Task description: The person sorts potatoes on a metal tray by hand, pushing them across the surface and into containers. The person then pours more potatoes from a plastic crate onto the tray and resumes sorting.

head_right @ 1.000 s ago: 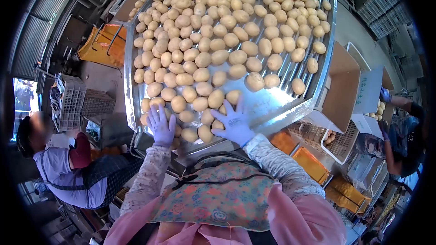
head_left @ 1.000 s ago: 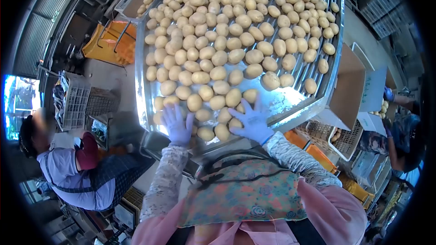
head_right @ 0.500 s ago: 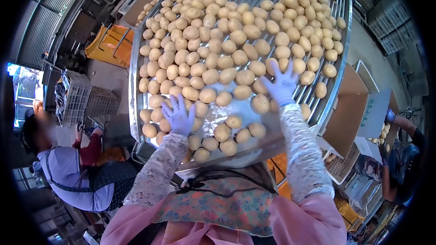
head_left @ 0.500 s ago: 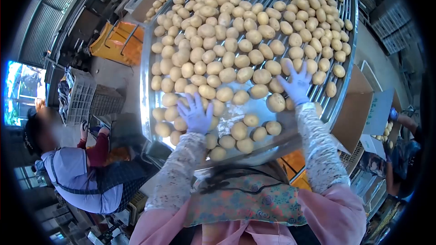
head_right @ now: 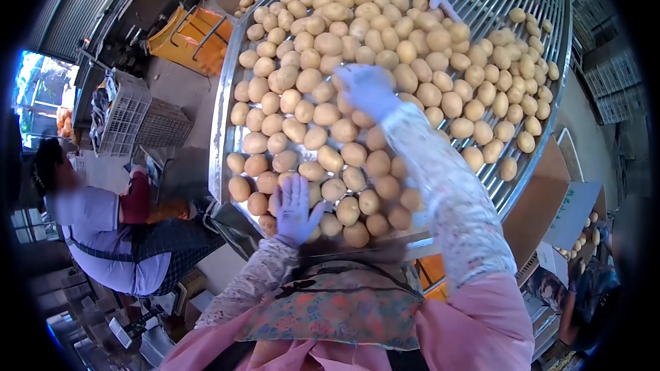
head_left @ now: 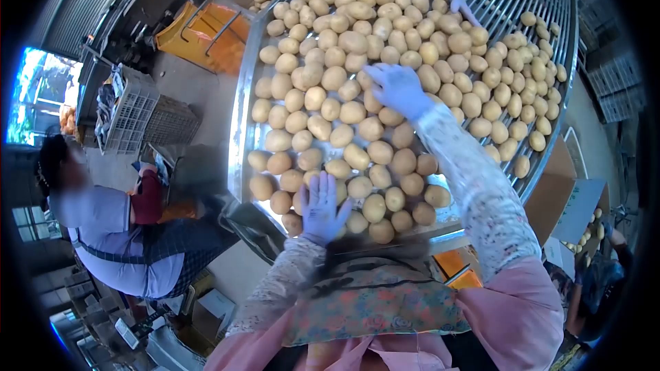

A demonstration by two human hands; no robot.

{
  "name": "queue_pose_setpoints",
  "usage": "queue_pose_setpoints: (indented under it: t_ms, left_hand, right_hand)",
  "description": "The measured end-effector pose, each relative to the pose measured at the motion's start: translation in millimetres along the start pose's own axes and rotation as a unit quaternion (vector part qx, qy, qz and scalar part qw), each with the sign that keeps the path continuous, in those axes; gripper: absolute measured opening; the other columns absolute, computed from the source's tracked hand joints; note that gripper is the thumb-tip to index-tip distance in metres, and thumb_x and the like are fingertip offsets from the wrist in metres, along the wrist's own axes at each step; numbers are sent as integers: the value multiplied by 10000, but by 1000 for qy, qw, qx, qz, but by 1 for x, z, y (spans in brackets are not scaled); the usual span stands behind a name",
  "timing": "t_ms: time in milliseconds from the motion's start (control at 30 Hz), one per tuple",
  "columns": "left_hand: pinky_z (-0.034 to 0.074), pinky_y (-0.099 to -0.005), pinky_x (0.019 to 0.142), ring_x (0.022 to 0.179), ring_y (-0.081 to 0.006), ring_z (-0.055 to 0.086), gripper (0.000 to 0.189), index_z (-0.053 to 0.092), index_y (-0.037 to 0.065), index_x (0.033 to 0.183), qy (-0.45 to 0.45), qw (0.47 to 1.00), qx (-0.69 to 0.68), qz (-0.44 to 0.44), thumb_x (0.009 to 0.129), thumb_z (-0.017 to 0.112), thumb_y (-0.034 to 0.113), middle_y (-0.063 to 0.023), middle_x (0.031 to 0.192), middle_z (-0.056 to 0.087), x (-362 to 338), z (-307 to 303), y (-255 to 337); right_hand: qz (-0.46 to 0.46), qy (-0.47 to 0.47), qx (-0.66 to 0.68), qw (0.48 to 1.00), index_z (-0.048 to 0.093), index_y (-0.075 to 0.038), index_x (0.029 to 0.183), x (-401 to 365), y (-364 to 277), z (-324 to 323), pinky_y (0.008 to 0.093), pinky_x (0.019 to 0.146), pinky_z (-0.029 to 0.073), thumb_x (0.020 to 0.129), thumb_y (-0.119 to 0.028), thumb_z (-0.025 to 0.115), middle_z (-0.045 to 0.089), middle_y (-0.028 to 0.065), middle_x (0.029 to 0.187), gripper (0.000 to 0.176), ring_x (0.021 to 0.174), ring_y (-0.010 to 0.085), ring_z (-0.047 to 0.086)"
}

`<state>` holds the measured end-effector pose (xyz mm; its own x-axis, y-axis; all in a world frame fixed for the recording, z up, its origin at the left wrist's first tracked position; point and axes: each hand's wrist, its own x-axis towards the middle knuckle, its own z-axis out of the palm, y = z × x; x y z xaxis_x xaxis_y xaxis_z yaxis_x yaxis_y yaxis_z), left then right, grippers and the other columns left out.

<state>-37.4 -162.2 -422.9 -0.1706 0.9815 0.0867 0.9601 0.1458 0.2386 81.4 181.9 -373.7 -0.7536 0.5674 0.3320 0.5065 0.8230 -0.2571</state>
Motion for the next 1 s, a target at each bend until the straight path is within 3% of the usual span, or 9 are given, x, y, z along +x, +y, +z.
queue_pose_setpoints:
  t_ms: [100,233,400,500,600,633,767,833,1000]
  left_hand:
    - [165,-628,1200,1470,-415,344,819,399,5,1533,-16,996,-11,-84,931,595,524,-240,1583,377,6,1,38]
    - [112,-609,1214,1476,-480,288,822,396,14,1537,-84,995,-56,11,937,596,539,-322,1564,341,-15,-21,20]
    - [159,-601,1208,1475,-421,317,777,421,66,1535,-13,994,-108,22,927,625,505,-251,1568,375,-14,-19,45]
    - [183,-610,1199,1474,-430,314,771,423,61,1532,-59,985,-89,132,928,624,497,-230,1572,381,3,-30,42]
    - [232,-627,1174,1460,-441,336,727,451,86,1515,-80,987,-83,114,925,624,474,-205,1570,397,-18,-27,0]
    - [257,-633,1161,1441,-453,362,709,467,92,1503,-88,988,-67,110,921,628,464,-198,1565,407,-25,-27,-16]
    - [261,-642,1159,1439,-469,357,699,452,98,1508,-53,981,-31,185,935,617,463,-216,1555,415,13,-21,-38]
    - [206,-643,1188,1464,-478,305,750,353,78,1557,-47,997,47,47,960,602,458,-258,1578,359,44,-11,-16]
    - [236,-640,1171,1425,-517,330,746,426,30,1501,-8,992,-35,125,932,637,463,-274,1563,351,21,9,14]
  right_hand:
    - [54,-107,-84,989,598,-166,1267,57,12,62,450,769,561,845,-280,708,698,92,1069,451,935,275,711]
    - [106,-301,-112,941,567,-159,1287,60,-22,41,489,796,573,847,-329,705,686,103,1135,492,1033,288,714]
    - [59,-313,-183,930,626,-214,1224,31,-59,56,497,792,572,783,-371,767,670,123,1159,489,1090,289,688]
    - [131,-317,-117,932,644,-198,1185,12,-70,59,482,842,563,745,-379,802,662,136,1159,501,1109,298,672]
    - [193,-141,253,938,617,-130,1200,-34,-66,11,417,930,530,781,-324,809,649,112,1171,500,1113,292,658]
    - [224,-52,357,905,607,-126,1212,-63,-65,10,398,948,519,808,-303,800,638,102,1197,482,1127,289,649]
    - [367,128,774,500,579,-133,1277,-184,-77,-82,330,924,526,886,-159,712,580,100,1298,414,1180,272,623]
    - [414,185,799,394,582,-94,1210,-242,-81,-110,297,863,534,882,-96,672,599,76,1212,340,1102,234,640]
    - [470,232,584,619,580,-101,1128,-382,-27,-165,276,771,525,909,-113,641,600,34,1096,228,977,167,624]
